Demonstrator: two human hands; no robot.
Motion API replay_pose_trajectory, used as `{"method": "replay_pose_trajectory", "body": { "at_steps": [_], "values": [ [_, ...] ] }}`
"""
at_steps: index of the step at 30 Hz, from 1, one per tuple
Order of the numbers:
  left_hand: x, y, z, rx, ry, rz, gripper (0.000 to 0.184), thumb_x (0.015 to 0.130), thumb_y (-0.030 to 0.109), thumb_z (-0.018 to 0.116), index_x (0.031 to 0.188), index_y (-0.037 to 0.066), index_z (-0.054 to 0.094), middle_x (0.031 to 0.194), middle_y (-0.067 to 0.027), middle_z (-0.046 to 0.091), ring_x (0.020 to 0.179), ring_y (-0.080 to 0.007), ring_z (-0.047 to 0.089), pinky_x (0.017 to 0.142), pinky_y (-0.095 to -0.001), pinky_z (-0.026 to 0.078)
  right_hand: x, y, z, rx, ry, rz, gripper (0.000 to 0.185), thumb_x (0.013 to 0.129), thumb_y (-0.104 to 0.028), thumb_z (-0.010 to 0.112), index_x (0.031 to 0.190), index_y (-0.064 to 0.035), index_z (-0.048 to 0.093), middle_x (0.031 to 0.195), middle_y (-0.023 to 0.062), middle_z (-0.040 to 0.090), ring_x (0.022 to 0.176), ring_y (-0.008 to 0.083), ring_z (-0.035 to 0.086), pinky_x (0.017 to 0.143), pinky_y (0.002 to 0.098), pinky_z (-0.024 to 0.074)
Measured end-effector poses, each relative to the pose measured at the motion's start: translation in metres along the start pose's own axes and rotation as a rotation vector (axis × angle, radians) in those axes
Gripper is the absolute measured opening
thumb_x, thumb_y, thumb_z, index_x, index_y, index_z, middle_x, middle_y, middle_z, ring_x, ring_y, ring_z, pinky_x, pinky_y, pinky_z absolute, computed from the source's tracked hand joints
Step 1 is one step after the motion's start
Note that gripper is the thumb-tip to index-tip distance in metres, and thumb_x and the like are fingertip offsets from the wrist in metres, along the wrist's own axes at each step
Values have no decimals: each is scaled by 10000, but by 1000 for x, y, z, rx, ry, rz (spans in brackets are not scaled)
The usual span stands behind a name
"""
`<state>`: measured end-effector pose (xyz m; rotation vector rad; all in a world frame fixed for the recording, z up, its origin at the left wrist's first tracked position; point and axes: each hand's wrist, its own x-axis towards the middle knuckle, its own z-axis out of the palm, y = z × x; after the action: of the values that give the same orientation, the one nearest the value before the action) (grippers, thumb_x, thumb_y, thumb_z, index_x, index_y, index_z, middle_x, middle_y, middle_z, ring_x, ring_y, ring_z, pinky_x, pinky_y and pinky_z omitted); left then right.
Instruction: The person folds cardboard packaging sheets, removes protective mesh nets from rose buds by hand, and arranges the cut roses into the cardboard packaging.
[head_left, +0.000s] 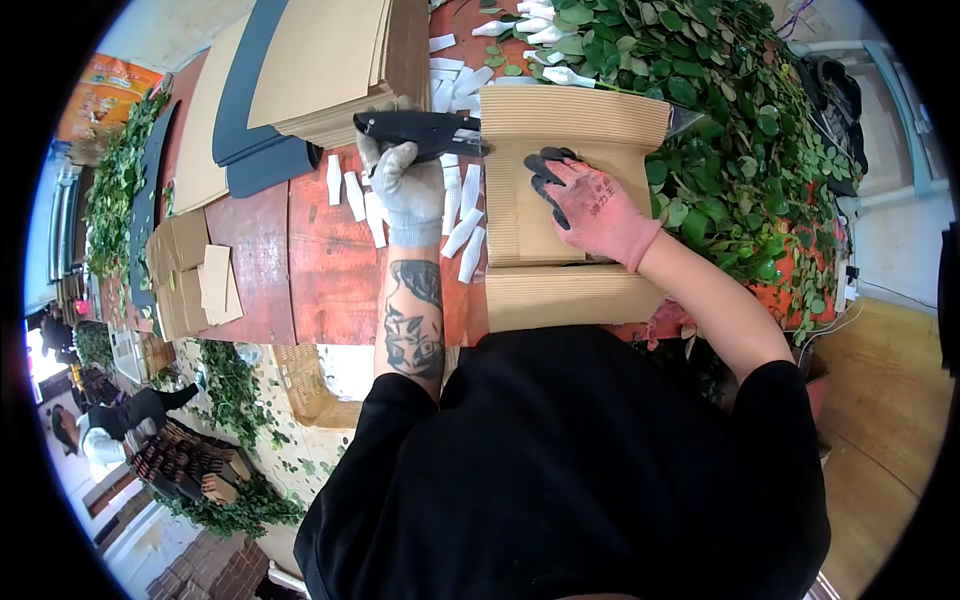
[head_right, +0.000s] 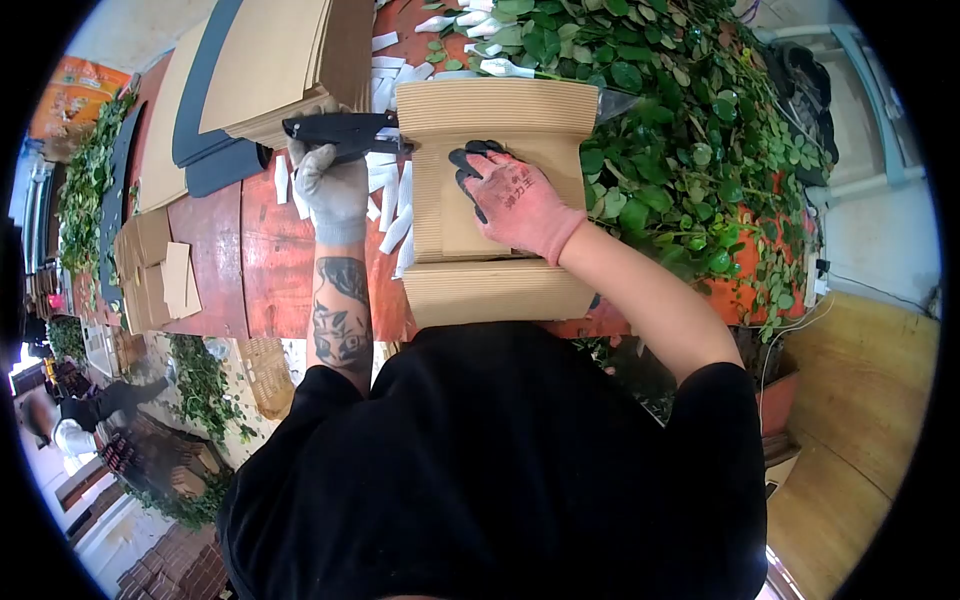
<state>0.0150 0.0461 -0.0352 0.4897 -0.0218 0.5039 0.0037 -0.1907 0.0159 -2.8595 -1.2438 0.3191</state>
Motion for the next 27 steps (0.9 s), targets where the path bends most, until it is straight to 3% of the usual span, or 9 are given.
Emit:
{"method": "replay_pose_trajectory", "body": {
  "at_steps": [3,6,9,13,15,19,21,23,27],
  "values": [
    [5,-4,4,-55,-34,-31,669,580,-94,464,1211,127,492,1158,-98,561,1160,-294,518,1045,-490,388,1,1,1,-3,4,-3,384,807,-280,533,1144,-96,540,1326,159,464,1227,285,450,1055,372,343],
    [13,-6,4,-107,-129,-32,470,598,-109,471,1002,119,542,928,-75,571,970,-284,583,1010,-486,413,0,1,4,-9,27,-26,378,812,-282,530,1134,-86,544,1328,156,461,1222,284,453,1053,372,343],
    [20,-8,-7,-75,-101,-19,487,600,-118,462,1011,129,546,898,-66,555,925,-275,576,994,-486,419,-2,-1,-2,-10,18,-4,370,821,-279,525,1135,-85,547,1324,149,463,1223,276,448,1049,370,344],
    [12,-2,6,-88,164,-130,498,646,-124,489,1079,117,538,981,-75,570,941,-264,570,924,-457,445,-3,1,5,-10,13,-1,377,843,-289,495,1166,-99,535,1343,127,448,1243,264,426,1060,371,325],
    [9,13,-13,-65,7,-59,596,677,-86,524,1242,96,477,1120,-78,554,1041,-259,545,951,-438,442,-5,2,5,-28,38,2,384,851,-294,485,1180,-104,529,1353,121,440,1257,261,414,1066,371,315],
    [-24,90,-6,808,-59,202,649,661,-104,528,1286,35,421,1144,-78,527,1044,-221,538,942,-366,441,-8,10,6,-10,32,-51,396,847,-301,510,1178,-85,535,1375,120,421,1288,259,383,1075,369,304],
    [-26,113,-33,1525,-147,274,655,640,-111,535,1272,18,424,1123,-101,536,1024,-229,548,920,-331,440,-8,13,12,-4,69,-80,402,843,-298,524,1181,-82,534,1379,121,417,1296,258,375,1076,369,303],
    [-40,127,-63,2156,-266,135,653,613,-24,608,1243,32,447,1122,-159,521,1035,-309,529,899,-385,432,-6,14,4,59,-1,-51,399,834,-281,552,1179,-82,535,1383,116,414,1296,258,375,1077,367,304],
    [-57,139,-114,2504,-273,28,679,613,52,654,1260,60,445,1156,-156,515,1083,-334,499,934,-435,393,-11,15,8,77,49,-54,417,817,-267,586,1197,-102,539,1391,106,406,1305,259,366,1076,376,306]
  ]
}}
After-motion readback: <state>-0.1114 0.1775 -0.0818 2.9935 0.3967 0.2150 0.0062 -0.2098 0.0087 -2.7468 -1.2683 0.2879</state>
